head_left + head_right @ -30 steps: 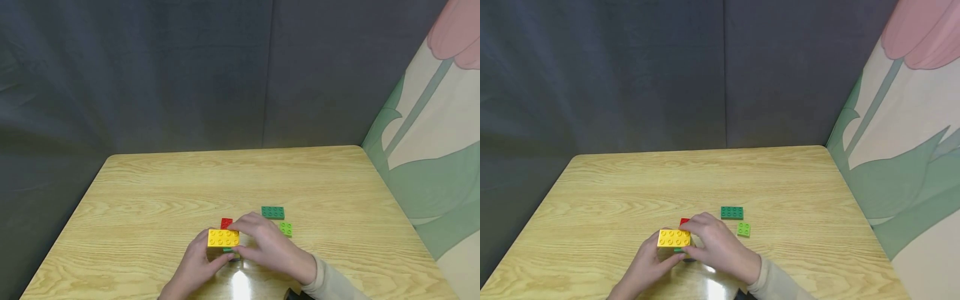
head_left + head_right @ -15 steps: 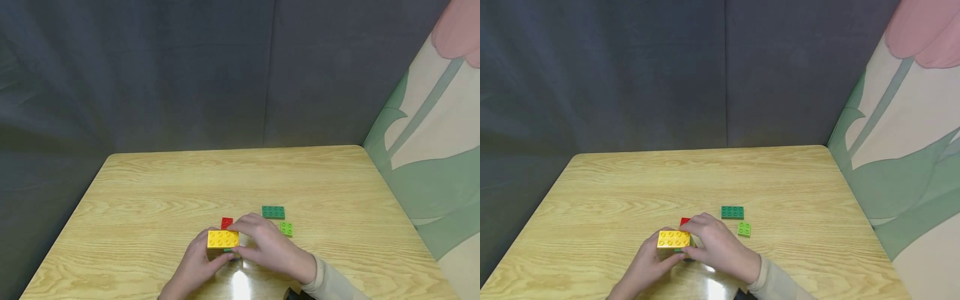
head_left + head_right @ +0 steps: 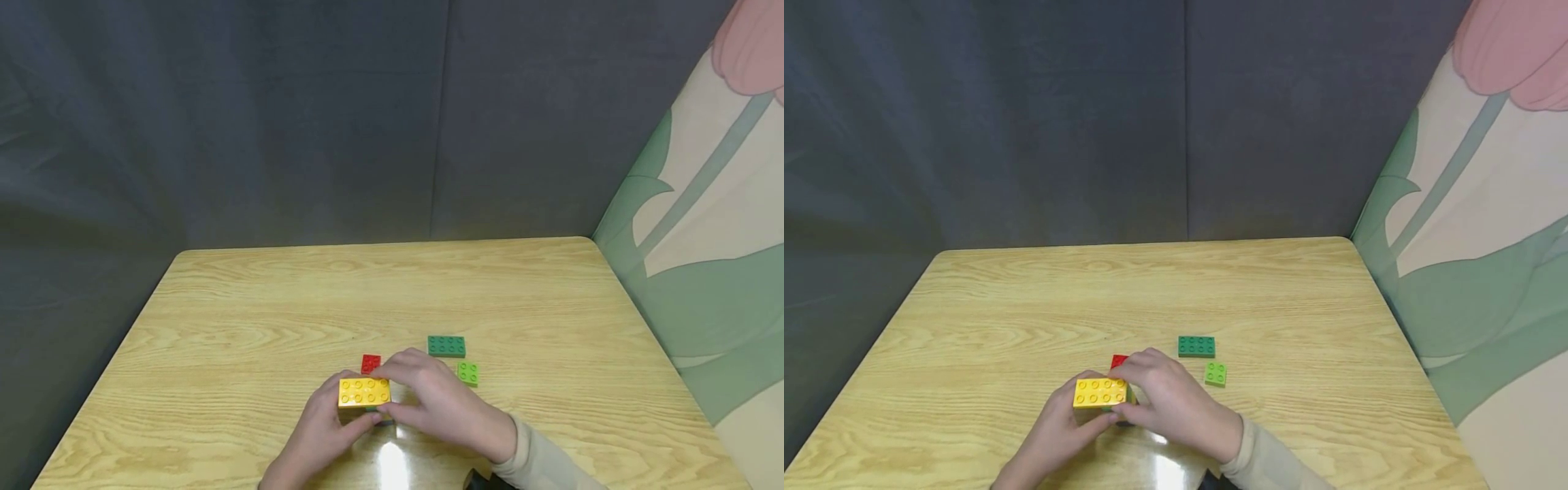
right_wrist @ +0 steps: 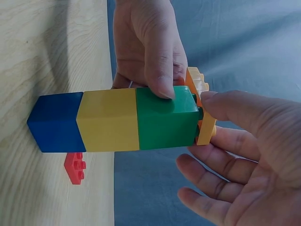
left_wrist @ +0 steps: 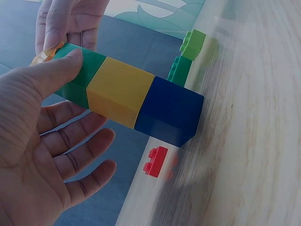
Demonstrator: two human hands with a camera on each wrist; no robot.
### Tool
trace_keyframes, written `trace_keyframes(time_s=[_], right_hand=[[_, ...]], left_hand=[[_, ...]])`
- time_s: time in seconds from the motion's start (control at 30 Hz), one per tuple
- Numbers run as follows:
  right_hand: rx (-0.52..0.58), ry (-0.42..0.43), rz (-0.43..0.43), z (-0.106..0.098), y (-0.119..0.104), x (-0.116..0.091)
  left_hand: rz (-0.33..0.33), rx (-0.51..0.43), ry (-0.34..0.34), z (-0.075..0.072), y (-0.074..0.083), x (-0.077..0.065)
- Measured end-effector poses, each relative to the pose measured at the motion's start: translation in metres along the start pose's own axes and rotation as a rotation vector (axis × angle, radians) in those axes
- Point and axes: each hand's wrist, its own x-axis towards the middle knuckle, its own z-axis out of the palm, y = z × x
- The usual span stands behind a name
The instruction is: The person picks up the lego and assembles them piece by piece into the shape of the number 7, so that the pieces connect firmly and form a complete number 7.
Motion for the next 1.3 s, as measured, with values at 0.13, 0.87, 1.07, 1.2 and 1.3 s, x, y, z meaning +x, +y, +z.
trace_keyframes(time_s=[0.13, 0.87, 1.07, 1.2, 1.3], right_hand=[[0.002, -0.005, 0.008, 0.0, 0.0, 0.0], [-0.019, -0.013, 0.025, -0.002, -0.003, 0.002], [-0.032, -0.024, 0.031, -0.003, -0.004, 0.003], [-0.049, -0.031, 0.03, -0.004, -0.005, 0.003], [-0.055, -0.038, 0.034, -0.004, -0.006, 0.004]], left_hand=[[-0.006, -0.01, -0.004, 0.0, 0.0, 0.0], [-0.065, -0.254, 0.039, -0.008, 0.006, 0.001], [-0.082, -0.233, 0.038, -0.011, 0.006, 0.0], [-0.111, -0.216, 0.036, -0.012, 0.007, 0.001], [-0.118, -0.215, 0.031, -0.012, 0.007, 0.001]])
